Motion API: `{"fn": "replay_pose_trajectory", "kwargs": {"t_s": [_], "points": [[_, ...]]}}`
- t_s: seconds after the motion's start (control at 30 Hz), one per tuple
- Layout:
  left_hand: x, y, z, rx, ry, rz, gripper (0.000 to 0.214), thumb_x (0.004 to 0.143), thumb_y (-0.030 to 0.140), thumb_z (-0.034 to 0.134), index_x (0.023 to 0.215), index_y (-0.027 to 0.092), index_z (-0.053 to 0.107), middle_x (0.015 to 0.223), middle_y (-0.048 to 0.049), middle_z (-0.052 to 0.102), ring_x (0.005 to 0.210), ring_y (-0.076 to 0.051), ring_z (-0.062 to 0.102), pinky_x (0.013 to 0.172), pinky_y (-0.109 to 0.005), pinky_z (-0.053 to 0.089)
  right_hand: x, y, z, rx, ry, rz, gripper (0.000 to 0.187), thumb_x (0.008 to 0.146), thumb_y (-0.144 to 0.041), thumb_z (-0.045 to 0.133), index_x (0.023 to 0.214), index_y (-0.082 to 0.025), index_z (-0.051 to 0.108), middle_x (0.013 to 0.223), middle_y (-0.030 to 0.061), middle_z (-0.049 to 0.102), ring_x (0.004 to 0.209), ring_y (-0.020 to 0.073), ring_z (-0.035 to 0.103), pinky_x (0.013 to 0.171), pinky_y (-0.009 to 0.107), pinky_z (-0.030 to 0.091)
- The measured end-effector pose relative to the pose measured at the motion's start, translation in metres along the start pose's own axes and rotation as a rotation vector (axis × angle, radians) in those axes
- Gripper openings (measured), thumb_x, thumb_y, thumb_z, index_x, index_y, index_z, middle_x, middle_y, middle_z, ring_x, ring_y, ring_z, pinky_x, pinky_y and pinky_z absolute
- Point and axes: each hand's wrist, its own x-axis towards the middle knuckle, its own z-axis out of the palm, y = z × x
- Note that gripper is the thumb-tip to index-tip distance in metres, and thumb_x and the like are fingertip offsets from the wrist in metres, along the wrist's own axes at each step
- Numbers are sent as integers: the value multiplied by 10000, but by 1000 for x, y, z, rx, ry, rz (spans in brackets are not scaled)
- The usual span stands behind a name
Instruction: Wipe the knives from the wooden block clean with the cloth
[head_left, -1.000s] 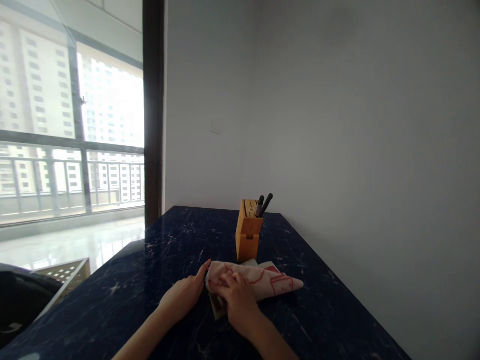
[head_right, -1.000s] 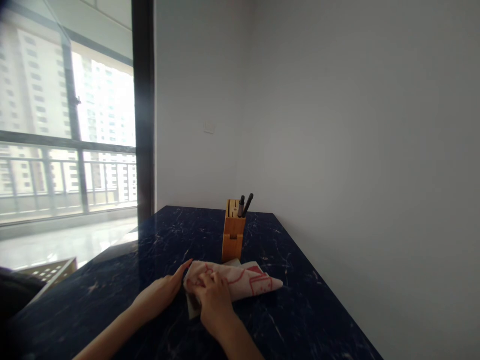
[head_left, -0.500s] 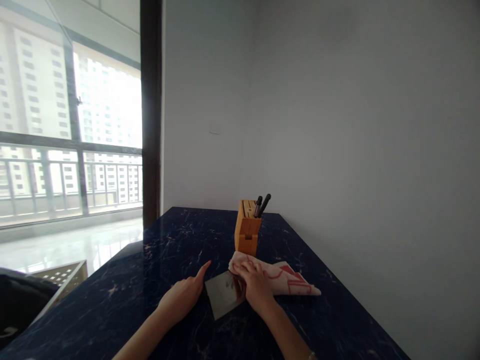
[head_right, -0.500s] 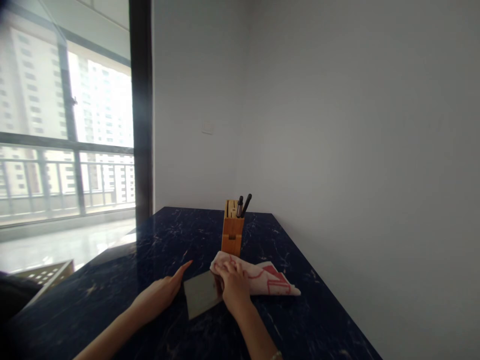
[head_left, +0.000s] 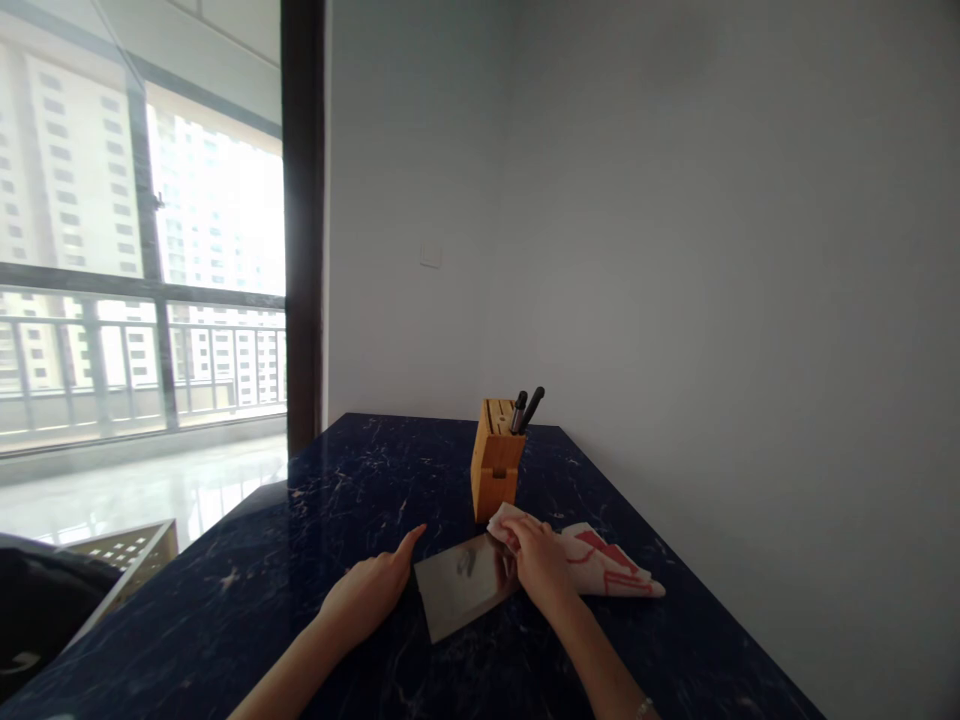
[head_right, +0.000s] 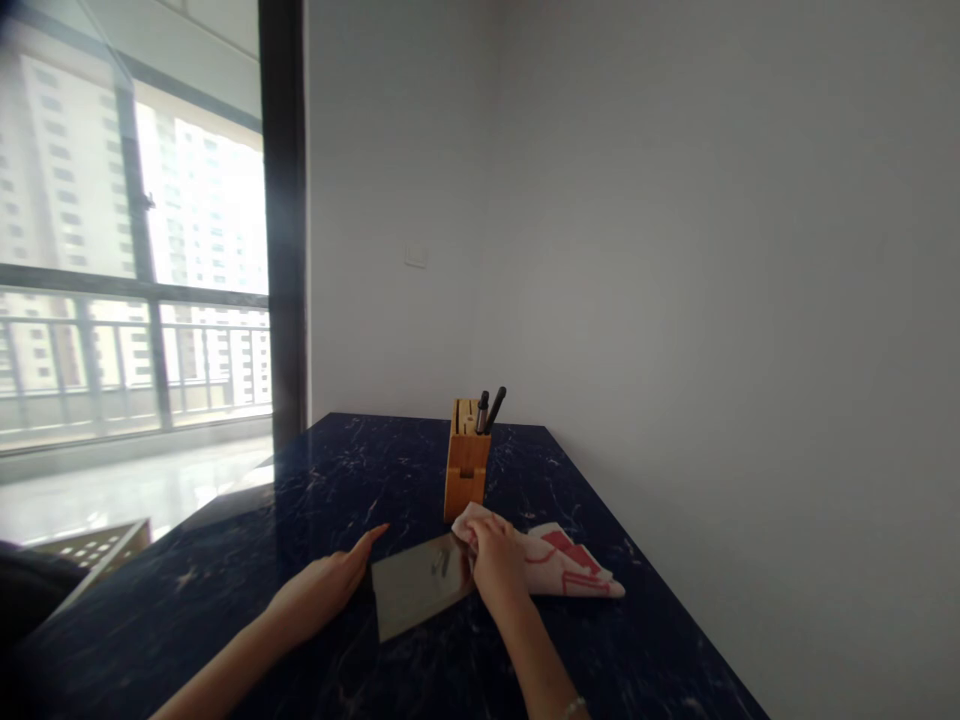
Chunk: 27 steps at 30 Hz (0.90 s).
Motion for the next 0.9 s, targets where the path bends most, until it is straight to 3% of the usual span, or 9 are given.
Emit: {"fn": "replay_pose_trajectory", "kwargs": {"t_s": [0.27,0.5,0.67,0.9], "points": [[2,-5,7,-13,48,24,488,888,231,245,1368,221,153,755,-68,671,673,-226,658,580,-291,448,-2,2,-3,-51,-80,16,383,636,0,417,948,-190,529,990,38,558,868,185,479,740,265,320],[3,-5,4,-55,16,10,453,901,282,231,1350,255,180,791,-56,674,731,-209,660,627,-276,451,-8,-24,-2,62,-121,-208,319,649,2,387,870,-187,518,941,48,542,925,166,461,786,255,307],[1,-3,2,-48,-13,-4,462,897,271,231,1354,239,167,809,-60,674,765,-217,658,651,-287,455,-12,-37,3,149,-167,-253,376,603,20,383,896,-180,508,935,39,537,894,149,475,769,239,321],[1,-4,3,-58,12,23,442,904,284,208,1344,244,189,796,-54,673,735,-213,658,638,-292,459,-7,-20,5,-38,25,-104,310,768,-54,356,1027,-165,484,1054,94,508,978,193,462,838,289,322]]}}
